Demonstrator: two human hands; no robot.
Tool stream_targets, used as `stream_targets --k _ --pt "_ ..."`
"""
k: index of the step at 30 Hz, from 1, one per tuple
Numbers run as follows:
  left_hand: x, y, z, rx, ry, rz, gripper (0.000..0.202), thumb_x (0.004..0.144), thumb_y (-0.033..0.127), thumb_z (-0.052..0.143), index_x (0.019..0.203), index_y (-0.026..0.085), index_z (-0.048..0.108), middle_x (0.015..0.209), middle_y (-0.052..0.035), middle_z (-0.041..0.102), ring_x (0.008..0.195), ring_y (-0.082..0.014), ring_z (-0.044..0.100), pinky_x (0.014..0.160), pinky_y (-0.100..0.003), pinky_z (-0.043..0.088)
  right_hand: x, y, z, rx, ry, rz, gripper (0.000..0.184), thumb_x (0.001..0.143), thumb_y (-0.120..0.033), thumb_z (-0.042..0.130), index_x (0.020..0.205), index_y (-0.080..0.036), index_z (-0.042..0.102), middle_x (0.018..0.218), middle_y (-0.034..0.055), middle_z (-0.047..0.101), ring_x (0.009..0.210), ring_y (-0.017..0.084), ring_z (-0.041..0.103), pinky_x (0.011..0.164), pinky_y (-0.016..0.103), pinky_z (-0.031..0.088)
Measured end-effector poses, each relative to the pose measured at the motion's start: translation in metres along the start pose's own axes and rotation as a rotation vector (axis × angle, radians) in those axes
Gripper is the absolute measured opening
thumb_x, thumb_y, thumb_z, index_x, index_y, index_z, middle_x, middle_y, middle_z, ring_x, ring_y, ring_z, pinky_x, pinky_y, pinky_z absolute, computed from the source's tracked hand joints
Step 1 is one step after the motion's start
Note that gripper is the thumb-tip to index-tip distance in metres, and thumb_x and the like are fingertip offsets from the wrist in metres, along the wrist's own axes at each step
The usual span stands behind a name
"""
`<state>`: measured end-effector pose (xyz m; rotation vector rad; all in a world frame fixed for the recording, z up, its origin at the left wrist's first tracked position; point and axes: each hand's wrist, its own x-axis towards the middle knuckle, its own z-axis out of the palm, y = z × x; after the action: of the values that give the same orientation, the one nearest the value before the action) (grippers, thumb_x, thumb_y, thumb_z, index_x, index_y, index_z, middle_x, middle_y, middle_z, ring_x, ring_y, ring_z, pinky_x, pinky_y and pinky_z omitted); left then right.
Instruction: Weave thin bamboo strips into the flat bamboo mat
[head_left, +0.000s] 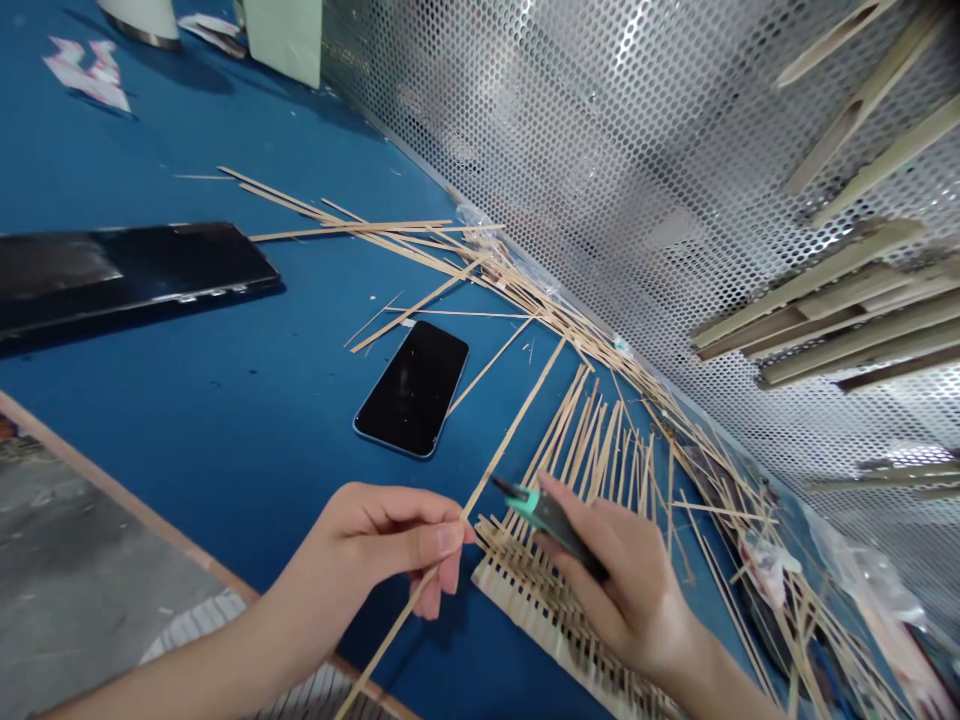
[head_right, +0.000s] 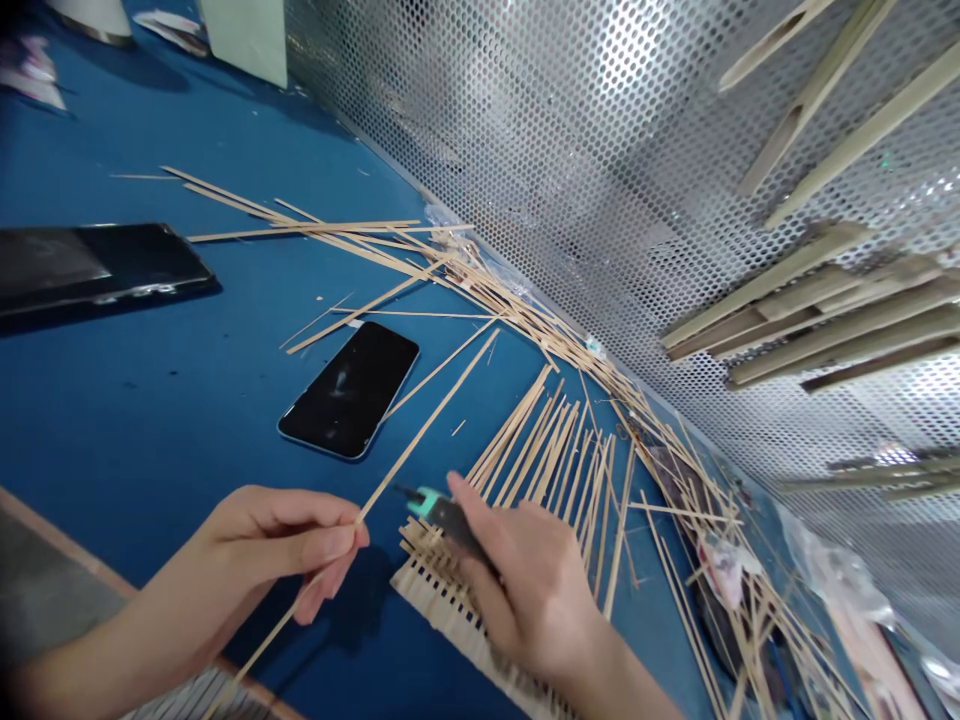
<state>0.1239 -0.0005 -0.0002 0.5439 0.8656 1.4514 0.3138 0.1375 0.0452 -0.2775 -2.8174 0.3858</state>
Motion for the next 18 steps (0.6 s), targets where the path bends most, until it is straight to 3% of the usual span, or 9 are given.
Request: stream_targets --k 18 --pt "0.0002 -0.0010 -0.0011 0.047 0.011 -0.020 0.024 0.082 0.024 0.062 0.062 0.014 0.068 0.051 0.0029 0.057 0.046 -0.0058 0.051 0.052 -0.017 0.040 -0.0019 0.0024 0.0078 0.018 0.057 0.022 0.057 0.086 -0.010 0.050 0.140 -0.018 0.034 0.080 0.0049 0.067 0.062 0.017 0.059 0.052 0.030 0.042"
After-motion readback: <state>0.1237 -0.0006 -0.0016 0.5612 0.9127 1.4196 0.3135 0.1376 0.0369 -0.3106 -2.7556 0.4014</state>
